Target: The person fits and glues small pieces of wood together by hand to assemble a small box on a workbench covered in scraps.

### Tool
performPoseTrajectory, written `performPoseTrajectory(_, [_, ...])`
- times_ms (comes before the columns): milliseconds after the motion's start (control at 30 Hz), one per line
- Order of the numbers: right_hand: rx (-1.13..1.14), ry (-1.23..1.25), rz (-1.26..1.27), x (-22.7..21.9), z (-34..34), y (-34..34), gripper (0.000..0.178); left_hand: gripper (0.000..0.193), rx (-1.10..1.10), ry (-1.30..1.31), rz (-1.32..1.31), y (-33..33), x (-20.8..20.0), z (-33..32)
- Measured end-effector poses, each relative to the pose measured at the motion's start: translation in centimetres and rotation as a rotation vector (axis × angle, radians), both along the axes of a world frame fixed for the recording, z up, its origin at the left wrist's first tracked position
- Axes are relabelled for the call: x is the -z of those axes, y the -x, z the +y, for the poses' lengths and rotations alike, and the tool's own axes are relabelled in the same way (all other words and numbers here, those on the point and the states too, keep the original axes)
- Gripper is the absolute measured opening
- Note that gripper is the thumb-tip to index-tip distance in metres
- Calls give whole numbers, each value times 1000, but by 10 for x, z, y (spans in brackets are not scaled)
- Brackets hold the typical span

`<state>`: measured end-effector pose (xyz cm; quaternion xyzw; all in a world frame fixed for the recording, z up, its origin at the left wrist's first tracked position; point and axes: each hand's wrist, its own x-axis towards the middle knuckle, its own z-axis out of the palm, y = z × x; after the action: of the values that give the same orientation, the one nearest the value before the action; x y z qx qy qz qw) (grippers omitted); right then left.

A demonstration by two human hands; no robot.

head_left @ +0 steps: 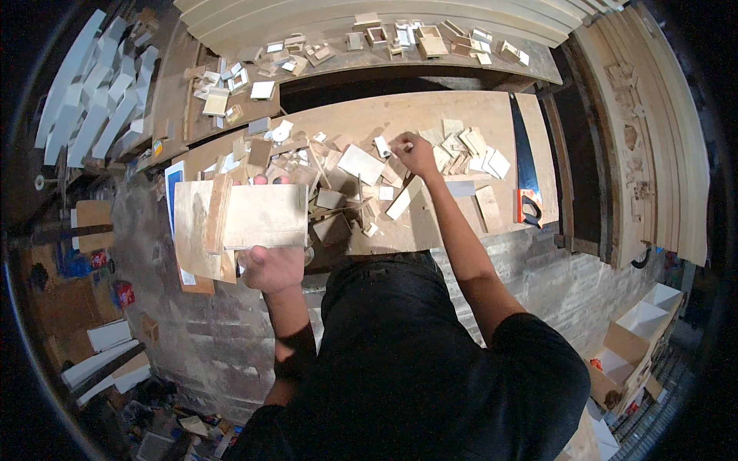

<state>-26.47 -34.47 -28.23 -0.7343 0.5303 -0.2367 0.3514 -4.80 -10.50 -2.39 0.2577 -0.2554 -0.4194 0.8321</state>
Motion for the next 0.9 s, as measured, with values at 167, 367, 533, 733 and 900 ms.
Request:
performPoseTrajectory(167, [-62,-34,397,18,-7,-55,43,102,-50,-72,-28,4,-6,15])
performPoseTrajectory(367, [-140,37,566,33,-21,-64,32,101,-97,-124,4,4,-7,27])
performPoseTrajectory(533, [9,-240,-154,11,-28,-39,20,99,-93,-110,6,-1,-2,28])
performPoseTrajectory(733, [-122,-504,-691,-134,25,-28,12,101,-77,-108,94,-3,-1,19])
performPoseTrajectory(900, [-203,-174,-658,-221,67,-30,13,102,-23,-65,68,2,-6,5])
